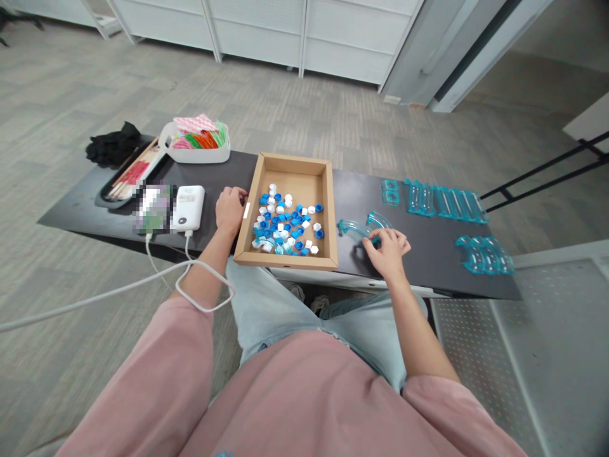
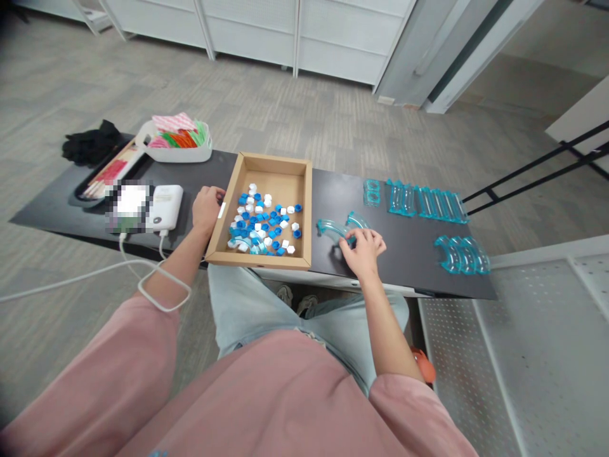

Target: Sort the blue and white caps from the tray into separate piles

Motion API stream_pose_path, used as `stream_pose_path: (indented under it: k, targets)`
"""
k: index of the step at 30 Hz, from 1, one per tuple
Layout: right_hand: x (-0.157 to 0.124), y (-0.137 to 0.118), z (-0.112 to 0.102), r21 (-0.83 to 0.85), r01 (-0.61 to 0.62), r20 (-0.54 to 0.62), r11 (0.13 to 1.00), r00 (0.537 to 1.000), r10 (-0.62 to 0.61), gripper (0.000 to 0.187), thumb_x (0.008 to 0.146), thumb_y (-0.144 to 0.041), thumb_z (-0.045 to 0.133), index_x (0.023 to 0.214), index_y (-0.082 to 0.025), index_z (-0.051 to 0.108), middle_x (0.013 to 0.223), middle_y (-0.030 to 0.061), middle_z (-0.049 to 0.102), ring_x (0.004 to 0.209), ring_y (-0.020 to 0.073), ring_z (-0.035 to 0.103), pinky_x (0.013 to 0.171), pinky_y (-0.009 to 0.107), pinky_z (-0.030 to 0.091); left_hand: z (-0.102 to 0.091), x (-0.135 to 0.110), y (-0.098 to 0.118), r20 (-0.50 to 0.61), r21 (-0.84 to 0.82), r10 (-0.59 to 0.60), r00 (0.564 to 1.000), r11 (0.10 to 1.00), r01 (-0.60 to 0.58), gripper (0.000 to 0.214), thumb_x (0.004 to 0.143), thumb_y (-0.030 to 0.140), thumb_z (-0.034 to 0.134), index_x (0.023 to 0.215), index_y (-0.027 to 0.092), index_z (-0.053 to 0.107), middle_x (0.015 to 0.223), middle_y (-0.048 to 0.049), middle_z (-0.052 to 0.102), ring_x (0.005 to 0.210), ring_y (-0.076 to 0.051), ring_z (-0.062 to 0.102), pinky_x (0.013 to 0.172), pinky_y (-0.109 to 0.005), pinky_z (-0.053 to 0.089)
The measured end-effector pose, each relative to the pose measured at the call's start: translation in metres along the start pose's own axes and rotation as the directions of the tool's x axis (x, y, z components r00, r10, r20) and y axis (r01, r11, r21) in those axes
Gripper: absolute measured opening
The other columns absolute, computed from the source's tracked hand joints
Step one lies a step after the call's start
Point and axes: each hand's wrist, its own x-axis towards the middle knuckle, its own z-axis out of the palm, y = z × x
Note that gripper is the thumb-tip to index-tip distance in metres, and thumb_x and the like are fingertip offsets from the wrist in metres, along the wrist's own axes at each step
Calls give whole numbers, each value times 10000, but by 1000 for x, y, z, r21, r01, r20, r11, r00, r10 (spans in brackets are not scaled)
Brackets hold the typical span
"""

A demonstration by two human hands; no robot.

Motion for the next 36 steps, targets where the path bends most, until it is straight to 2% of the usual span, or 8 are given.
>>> stream_pose_path:
  k: [5,10,15,19,24,27,31,36]
  targets:
    - [-1,-6,-7,7,-31,-74,999,997,32,118,980,-488,686,963,-371,693,1359,136,839,1504,491,531,1272,707,317,-2,-1,2,9,6,-5,1000,1000,4,209,1043,188,615,1171,260,765,1317,-148,748,1258,-334,705,1097,-438,572]
    - [0,-15,-26,-29,-30,-103,999,994,26,268,1093,-501,566,1222,-412,783,1487,144,806,1521,512,527,1218,731,375,-3,-1,3,26,9,-11,1000,1000,11,218,1039,193,618,1182,263,766,1335,-152,758,1282,-348,703,1125,-459,568]
    - [-2,-55,-37,42,124,-78,991,990,-121,390,1148,-536,522,1328,-385,834,1519,160,786,1518,488,553,1225,698,414,-3,-1,2,23,-4,-13,1000,1000,13,217,1040,201,619,1178,274,769,1333,-147,758,1290,-343,706,1133,-453,571]
    - [-2,-102,-19,-19,275,43,961,961,-274,397,1169,-580,544,1255,-406,891,1492,110,795,1519,471,554,1223,689,416,-4,-2,3,35,5,-20,999,1000,19,223,1047,202,619,1201,261,769,1352,-154,758,1295,-347,710,1137,-459,567]
    - [0,-132,17,44,287,48,957,956,-289,408,1183,-617,610,1313,-371,909,1452,130,797,1462,442,572,1233,654,375,-4,-2,6,33,3,-14,999,1000,14,214,1060,188,606,1192,247,763,1365,-169,750,1322,-350,705,1152,-464,556]
    - [-7,-128,22,79,344,75,935,934,-350,373,1153,-644,665,1297,-404,910,1346,118,818,1418,446,608,1222,665,375,-3,-2,6,27,-11,-14,1000,1000,14,198,1058,183,614,1174,252,759,1357,-165,744,1306,-341,706,1143,-458,555]
    - [-15,-99,4,33,384,127,923,914,-385,347,1140,-664,599,1227,-511,898,1271,110,822,1370,466,654,1222,725,390,-3,-3,6,22,-31,-11,1000,999,12,219,1058,164,604,1170,263,765,1336,-144,750,1284,-324,707,1148,-453,552]
    - [1,-28,-17,-55,112,-101,992,988,-117,494,1057,-641,578,1429,-462,849,1547,225,700,1506,558,584,1217,805,415,-2,-4,8,29,-35,-7,1000,999,8,207,1089,195,616,1200,267,775,1337,-140,754,1295,-319,709,1151,-459,555]
